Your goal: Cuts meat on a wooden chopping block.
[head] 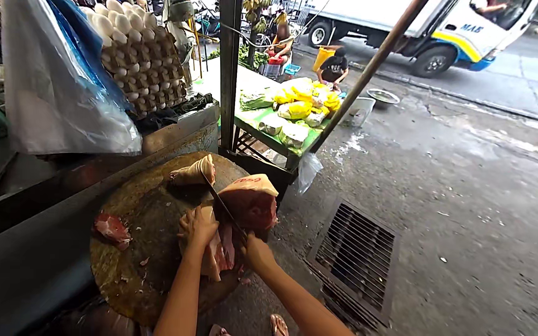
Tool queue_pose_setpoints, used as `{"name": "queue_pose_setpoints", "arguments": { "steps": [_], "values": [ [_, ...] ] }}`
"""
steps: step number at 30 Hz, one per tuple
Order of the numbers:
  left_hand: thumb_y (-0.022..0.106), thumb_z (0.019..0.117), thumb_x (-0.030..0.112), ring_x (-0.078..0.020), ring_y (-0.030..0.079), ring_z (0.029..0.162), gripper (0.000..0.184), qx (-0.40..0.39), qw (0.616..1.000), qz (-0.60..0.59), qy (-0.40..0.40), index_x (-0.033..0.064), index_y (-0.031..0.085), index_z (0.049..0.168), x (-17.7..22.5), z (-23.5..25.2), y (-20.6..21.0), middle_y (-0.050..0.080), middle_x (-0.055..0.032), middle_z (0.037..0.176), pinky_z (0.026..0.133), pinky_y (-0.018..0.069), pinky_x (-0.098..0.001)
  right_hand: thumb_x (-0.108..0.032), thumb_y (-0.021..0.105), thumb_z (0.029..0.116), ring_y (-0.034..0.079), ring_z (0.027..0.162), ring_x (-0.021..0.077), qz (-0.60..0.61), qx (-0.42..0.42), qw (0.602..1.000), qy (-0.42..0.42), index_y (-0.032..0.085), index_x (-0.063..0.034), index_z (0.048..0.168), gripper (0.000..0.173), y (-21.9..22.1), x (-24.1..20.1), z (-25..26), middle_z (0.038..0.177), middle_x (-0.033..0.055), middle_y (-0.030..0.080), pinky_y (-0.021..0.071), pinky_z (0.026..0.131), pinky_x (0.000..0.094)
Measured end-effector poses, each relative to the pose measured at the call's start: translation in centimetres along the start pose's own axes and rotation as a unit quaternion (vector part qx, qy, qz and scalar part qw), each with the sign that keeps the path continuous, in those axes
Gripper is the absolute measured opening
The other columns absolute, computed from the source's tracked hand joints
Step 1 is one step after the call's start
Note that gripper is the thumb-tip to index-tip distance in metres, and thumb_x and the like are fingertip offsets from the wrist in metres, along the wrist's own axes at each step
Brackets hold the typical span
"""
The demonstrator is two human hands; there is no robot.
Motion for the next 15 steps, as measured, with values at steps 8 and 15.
{"name": "queue_pose_setpoints", "arguments": {
  "steps": [8,15],
  "values": [
    [0.076,0.0875,0.05,-0.0466,0.013,0.154,0.09,0.021,0.998,-0.065,0.017,0.0242,0.032,0.162,-1.4,-0.6,0.2,0.016,-0.0193,0.169,0.113,0.0251,-0.0719,-0.039,0.046,0.1083,0.064,0.122,0.042,-0.006,0.009,1.0,-0.007,0.043,-0.0028,0.15,0.056,2.7,2.3,2.9,0.13,0.0254,0.066,0.0494,0.102,0.06],
    [0.081,0.0832,0.05,-0.0516,0.013,0.153,0.119,-0.004,0.992,-0.127,-0.021,0.0142,0.003,0.166,-3.1,-1.5,0.8,-0.009,-0.0264,0.169,0.12,0.0249,-0.0626,-0.035,0.053,0.1066,0.068,0.113,0.0403,-0.031,-0.056,0.997,0.04,0.048,-0.0035,0.142,0.048,3.6,9.2,-2.2,0.119,0.0239,0.069,0.0533,0.095,0.0578]
  ]
}}
Point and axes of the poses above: each hand's wrist, its own z-axis towards the middle knuckle, its own y-axis out of the palm, x = y × z, the point moved 7 cm from there along z, towards the middle knuckle
